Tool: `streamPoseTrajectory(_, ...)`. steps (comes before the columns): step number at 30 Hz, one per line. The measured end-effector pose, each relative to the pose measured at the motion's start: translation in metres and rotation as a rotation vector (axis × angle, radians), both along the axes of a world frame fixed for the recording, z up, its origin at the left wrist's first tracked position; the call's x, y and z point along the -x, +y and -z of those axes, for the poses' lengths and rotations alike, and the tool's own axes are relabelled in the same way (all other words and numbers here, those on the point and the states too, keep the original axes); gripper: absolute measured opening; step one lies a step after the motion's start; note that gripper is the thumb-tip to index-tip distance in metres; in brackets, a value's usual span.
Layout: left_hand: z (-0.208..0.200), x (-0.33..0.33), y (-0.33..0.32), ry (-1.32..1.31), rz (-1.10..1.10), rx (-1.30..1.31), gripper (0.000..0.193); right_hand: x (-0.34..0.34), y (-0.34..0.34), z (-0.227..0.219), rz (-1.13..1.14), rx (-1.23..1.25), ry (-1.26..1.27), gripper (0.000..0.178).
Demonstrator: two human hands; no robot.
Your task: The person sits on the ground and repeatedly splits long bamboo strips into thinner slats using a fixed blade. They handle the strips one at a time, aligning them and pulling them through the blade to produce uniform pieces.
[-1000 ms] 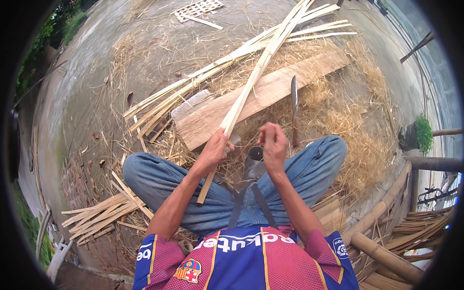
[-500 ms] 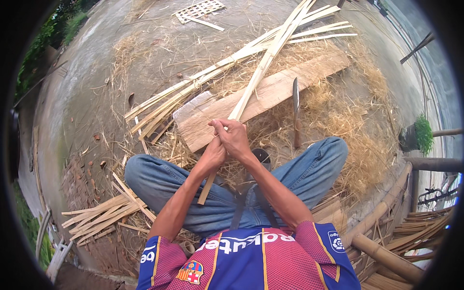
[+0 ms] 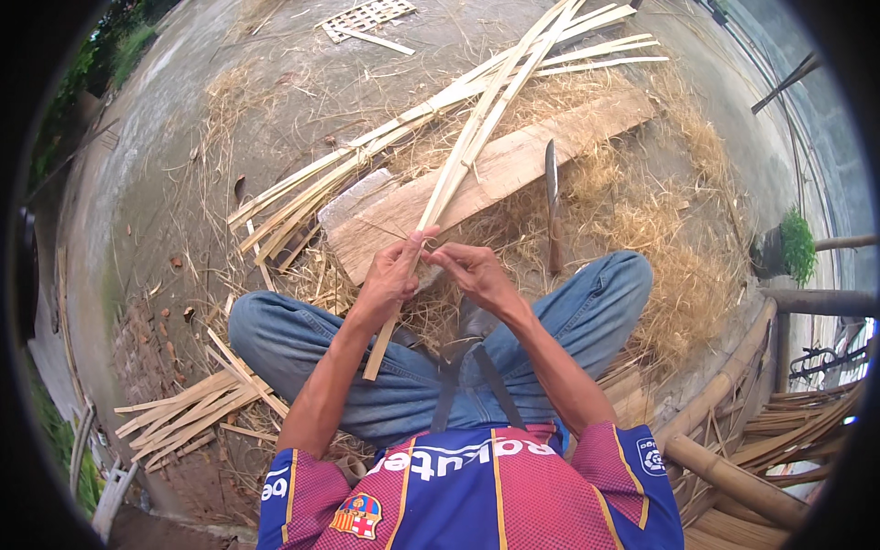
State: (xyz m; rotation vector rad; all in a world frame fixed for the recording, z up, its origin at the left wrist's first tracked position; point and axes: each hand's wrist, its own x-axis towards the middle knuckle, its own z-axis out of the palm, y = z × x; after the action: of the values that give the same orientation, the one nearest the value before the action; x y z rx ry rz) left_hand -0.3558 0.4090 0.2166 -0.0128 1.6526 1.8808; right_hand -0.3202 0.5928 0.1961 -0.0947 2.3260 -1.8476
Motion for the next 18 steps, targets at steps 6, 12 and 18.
streamPoseTrajectory(6,0.004,0.0,0.0,-0.104,-0.002,-0.064,0.048,0.002,0.023,0.017,-0.108,0.313,-0.425,0.055)
streamPoseTrajectory(12,0.004,0.001,0.003,-0.131,-0.052,-0.036,0.047,-0.022,0.062,0.009,-0.21,0.382,-0.62,0.063)
streamPoseTrajectory(18,0.01,0.003,0.002,-0.157,-0.022,0.002,0.047,-0.035,0.069,0.014,-0.201,0.474,-0.624,0.049)
